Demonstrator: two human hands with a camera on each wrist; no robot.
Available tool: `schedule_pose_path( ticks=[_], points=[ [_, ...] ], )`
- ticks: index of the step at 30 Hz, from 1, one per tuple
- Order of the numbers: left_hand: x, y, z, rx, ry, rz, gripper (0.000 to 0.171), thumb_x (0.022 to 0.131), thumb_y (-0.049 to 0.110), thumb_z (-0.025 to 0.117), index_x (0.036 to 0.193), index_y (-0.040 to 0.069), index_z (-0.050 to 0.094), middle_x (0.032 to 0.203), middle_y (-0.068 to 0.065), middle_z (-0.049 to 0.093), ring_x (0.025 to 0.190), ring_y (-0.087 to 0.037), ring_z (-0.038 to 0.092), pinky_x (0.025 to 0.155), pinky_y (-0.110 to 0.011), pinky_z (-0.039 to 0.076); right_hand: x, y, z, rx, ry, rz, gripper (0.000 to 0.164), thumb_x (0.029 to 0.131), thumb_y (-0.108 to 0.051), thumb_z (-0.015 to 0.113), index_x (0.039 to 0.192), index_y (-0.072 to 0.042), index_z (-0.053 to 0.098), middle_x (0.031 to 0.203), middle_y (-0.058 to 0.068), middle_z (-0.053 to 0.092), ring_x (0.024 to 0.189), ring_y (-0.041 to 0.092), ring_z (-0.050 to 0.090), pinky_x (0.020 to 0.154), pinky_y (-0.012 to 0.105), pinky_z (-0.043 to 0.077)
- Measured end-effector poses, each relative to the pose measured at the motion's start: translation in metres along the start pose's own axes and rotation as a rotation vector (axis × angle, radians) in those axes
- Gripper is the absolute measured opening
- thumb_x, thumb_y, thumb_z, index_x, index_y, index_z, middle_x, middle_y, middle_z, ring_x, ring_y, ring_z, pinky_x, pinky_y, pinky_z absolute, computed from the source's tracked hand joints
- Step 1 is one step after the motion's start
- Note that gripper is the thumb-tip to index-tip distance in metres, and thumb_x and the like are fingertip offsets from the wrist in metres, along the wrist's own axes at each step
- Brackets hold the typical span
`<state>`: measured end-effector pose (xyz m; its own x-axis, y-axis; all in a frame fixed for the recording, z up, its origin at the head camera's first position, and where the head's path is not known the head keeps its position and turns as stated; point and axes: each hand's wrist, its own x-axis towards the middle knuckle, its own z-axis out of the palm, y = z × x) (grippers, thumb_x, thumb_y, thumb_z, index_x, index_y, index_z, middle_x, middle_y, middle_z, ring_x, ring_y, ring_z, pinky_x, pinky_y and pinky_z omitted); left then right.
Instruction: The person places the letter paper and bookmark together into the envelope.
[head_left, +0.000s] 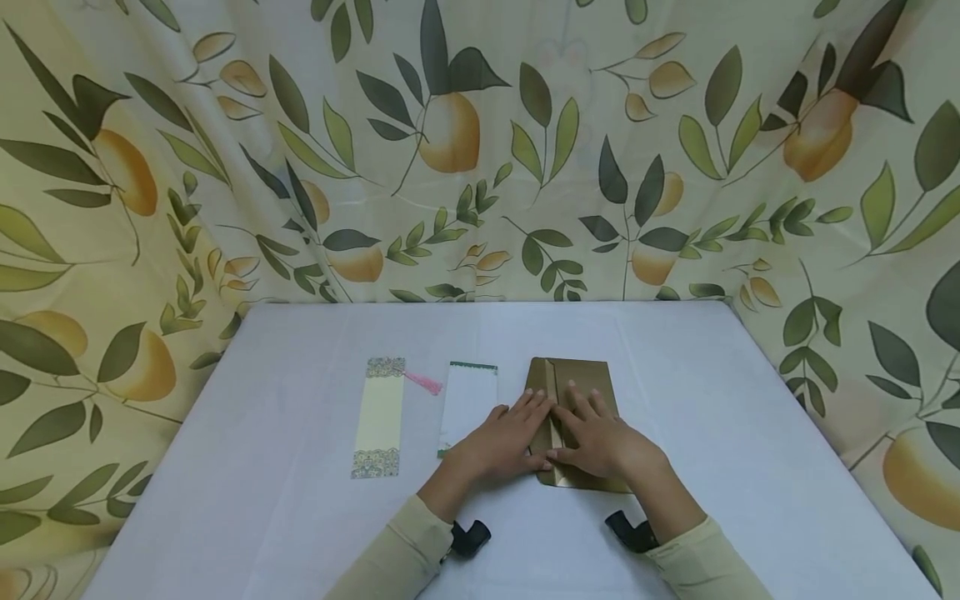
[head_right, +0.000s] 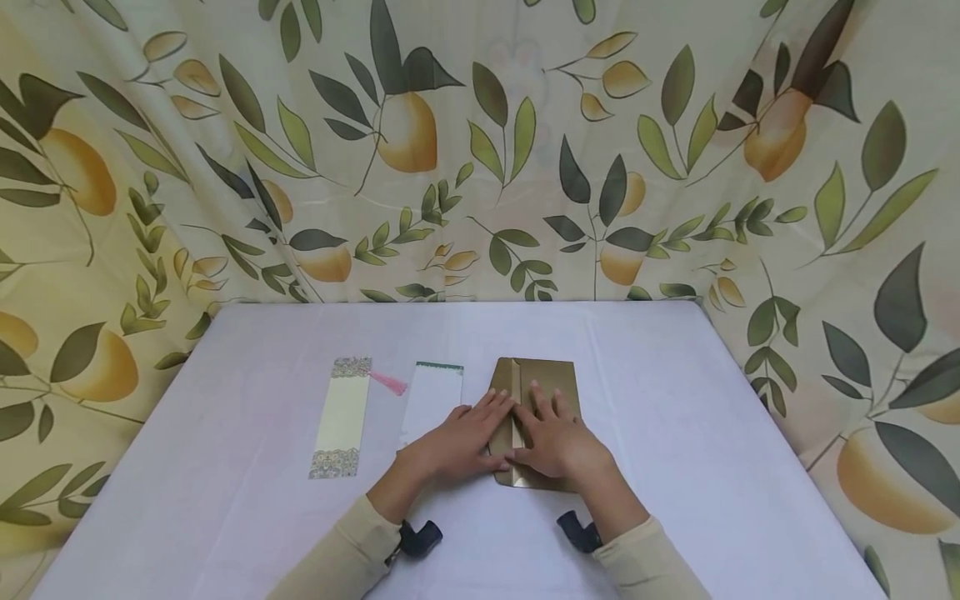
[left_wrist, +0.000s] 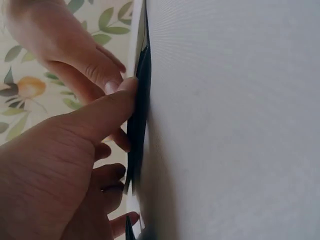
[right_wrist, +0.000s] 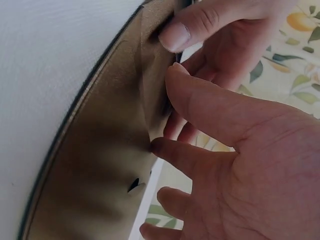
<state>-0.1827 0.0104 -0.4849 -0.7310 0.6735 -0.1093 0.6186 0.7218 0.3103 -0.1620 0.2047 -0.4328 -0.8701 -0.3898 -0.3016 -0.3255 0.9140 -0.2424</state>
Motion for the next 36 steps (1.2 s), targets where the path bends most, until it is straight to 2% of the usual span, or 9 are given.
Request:
schedule_pose_path(
  ticks=[13, 17, 21, 24, 28, 32, 36],
  points=[
    [-0.004, -0.001, 0.000, 0.058, -0.061, -0.042, 0.091, 0.101, 0.059, 0.056, 0.164, 0.003, 0.022, 0.171, -0.012, 0.012, 0.157, -0.021, 0.006, 0.122, -0.040, 0.019, 0.004, -0.003, 0.005, 0.002, 0.013, 0.024, 0.075, 0.098, -0.046, 0.069, 0.156, -0.006, 0.044, 0.165, 0.033, 0.012, 0.148, 0.059, 0.011, 0.105, 0.074, 0.032],
    [-0.003, -0.001, 0.002, 0.068, -0.064, -0.057, 0.090, 0.101, 0.060, 0.056, 0.164, 0.004, 0.023, 0.171, -0.010, 0.013, 0.156, -0.020, 0.006, 0.122, -0.039, 0.017, 0.004, -0.005, 0.005, 0.021, 0.008, 0.093, 0.079, 0.096, -0.048, 0.071, 0.158, -0.010, 0.043, 0.161, 0.042, 0.005, 0.146, 0.062, 0.005, 0.102, 0.079, 0.029],
    [-0.001, -0.002, 0.004, 0.080, -0.070, -0.069, 0.090, 0.101, 0.061, 0.055, 0.164, 0.005, 0.022, 0.172, -0.009, 0.011, 0.156, -0.019, 0.006, 0.122, -0.038, 0.016, 0.005, -0.008, 0.006, 0.042, 0.003, 0.184, 0.084, 0.091, -0.051, 0.076, 0.159, -0.016, 0.041, 0.159, 0.045, 0.001, 0.138, 0.073, 0.006, 0.088, 0.087, 0.031],
    [-0.002, -0.002, 0.004, 0.082, -0.073, -0.077, 0.091, 0.101, 0.061, 0.055, 0.165, 0.006, 0.022, 0.172, -0.008, 0.011, 0.156, -0.019, 0.006, 0.123, -0.037, 0.016, 0.006, -0.010, 0.008, 0.059, 0.019, 0.204, 0.085, 0.089, -0.049, 0.079, 0.157, -0.015, 0.041, 0.158, 0.046, 0.001, 0.129, 0.081, 0.015, 0.079, 0.085, 0.040],
    [-0.003, -0.001, 0.002, 0.085, -0.074, -0.079, 0.091, 0.101, 0.061, 0.056, 0.165, 0.006, 0.022, 0.172, -0.007, 0.011, 0.156, -0.019, 0.007, 0.122, -0.036, 0.016, 0.007, -0.010, 0.008, 0.068, 0.045, 0.172, 0.083, 0.089, -0.043, 0.081, 0.154, -0.009, 0.042, 0.155, 0.049, 0.005, 0.117, 0.084, 0.028, 0.081, 0.079, 0.045],
    [-0.004, -0.001, 0.000, 0.081, -0.077, -0.078, 0.091, 0.101, 0.061, 0.055, 0.165, 0.006, 0.022, 0.172, -0.007, 0.011, 0.156, -0.018, 0.007, 0.122, -0.035, 0.016, 0.010, -0.009, 0.008, 0.052, 0.066, 0.142, 0.082, 0.088, -0.041, 0.083, 0.150, -0.004, 0.044, 0.152, 0.051, 0.013, 0.105, 0.074, 0.052, 0.089, 0.078, 0.041],
    [-0.005, -0.003, -0.001, 0.064, -0.080, -0.073, 0.090, 0.101, 0.061, 0.055, 0.165, 0.006, 0.022, 0.172, -0.007, 0.012, 0.156, -0.018, 0.007, 0.122, -0.035, 0.016, 0.011, -0.008, 0.008, 0.032, 0.096, 0.129, 0.086, 0.084, -0.043, 0.086, 0.149, -0.003, 0.045, 0.150, 0.052, 0.021, 0.095, 0.061, 0.064, 0.085, 0.072, 0.048]
  ],
)
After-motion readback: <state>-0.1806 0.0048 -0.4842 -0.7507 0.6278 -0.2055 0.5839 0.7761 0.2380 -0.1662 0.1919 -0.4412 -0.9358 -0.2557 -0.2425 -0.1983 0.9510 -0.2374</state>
